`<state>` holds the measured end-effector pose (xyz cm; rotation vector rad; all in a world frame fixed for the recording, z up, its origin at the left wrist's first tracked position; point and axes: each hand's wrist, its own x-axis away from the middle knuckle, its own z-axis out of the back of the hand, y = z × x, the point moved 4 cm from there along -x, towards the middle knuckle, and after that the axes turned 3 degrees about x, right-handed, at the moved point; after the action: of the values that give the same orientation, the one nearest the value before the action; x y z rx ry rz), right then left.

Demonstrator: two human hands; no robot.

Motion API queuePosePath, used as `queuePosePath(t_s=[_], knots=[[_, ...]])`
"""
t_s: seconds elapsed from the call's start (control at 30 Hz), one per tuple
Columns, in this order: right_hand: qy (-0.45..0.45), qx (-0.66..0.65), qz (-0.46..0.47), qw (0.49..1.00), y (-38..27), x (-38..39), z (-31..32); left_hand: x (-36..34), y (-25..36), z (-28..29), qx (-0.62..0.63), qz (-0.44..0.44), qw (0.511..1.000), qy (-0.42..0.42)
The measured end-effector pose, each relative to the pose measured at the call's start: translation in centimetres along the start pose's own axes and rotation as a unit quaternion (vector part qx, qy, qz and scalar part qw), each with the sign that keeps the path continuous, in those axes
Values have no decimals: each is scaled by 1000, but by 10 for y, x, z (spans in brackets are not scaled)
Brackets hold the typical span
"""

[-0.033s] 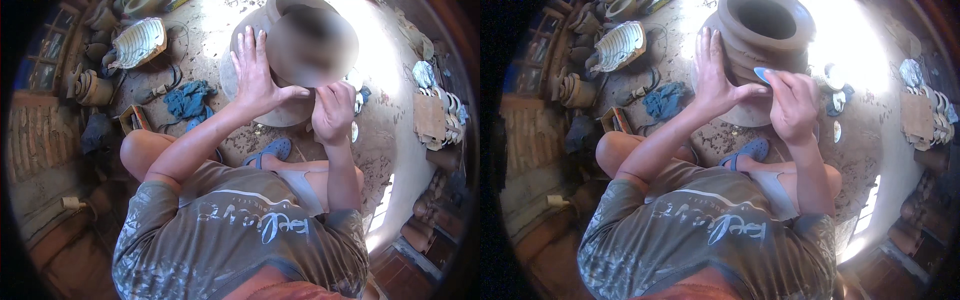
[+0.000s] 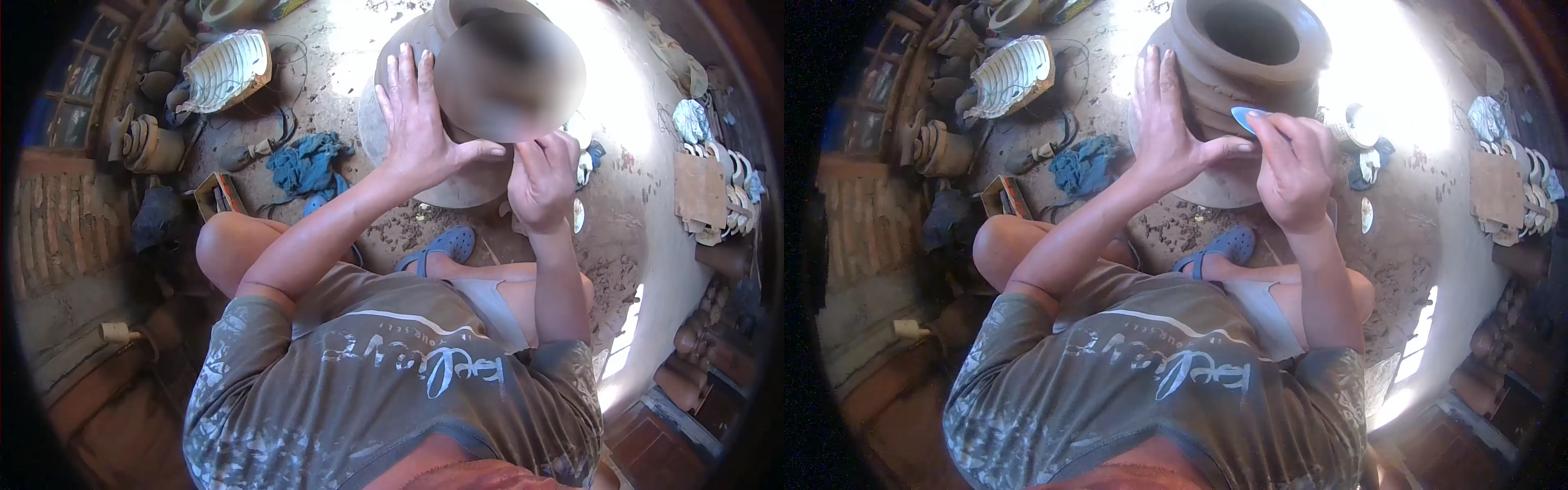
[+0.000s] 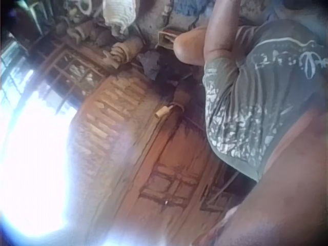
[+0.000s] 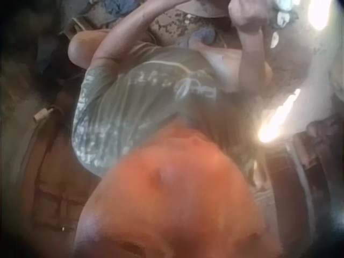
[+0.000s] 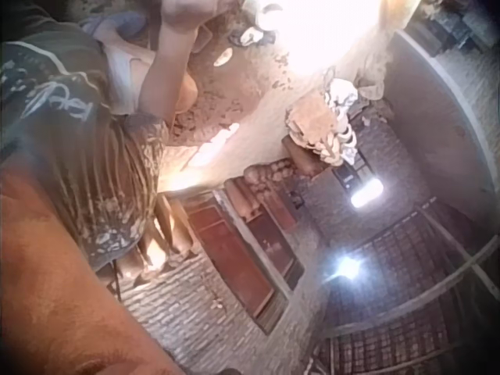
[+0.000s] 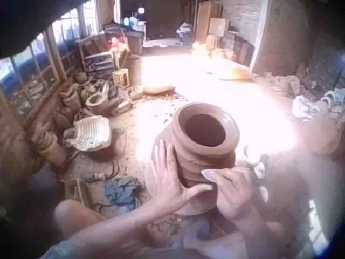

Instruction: The person uses a flat tool and their hands to smooth the exterior ridges of a large clay pot on a spinning wheel. They move the tool vertically along the side and then pick up small pieces of clay to add to the base area.

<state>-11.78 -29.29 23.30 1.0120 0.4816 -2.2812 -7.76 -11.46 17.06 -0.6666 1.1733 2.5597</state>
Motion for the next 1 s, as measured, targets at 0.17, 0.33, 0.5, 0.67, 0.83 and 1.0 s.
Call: queuePosePath(t_s=[0.17,0.33,0.5,0.67,0.83,1.0], knots=[[17,58,29,998,10,9,-14,1,-6,-13,1,-20,999,41],[-1,47,-18,999,2,0,-15,-2,0,-11,-42,-14,998,49],[-27,17,-17,999,-4,3,-9,-6,-3,-10,-55,-23,996,59],[46,48,11,998,3,8,-15,-11,-2,-7,-39,-1,998,53],[59,85,20,994,6,8,-26,-13,-14,-14,7,-8,998,61],[5,56,-23,998,1,-4,-21,-15,-15,-13,14,-15,998,64]])
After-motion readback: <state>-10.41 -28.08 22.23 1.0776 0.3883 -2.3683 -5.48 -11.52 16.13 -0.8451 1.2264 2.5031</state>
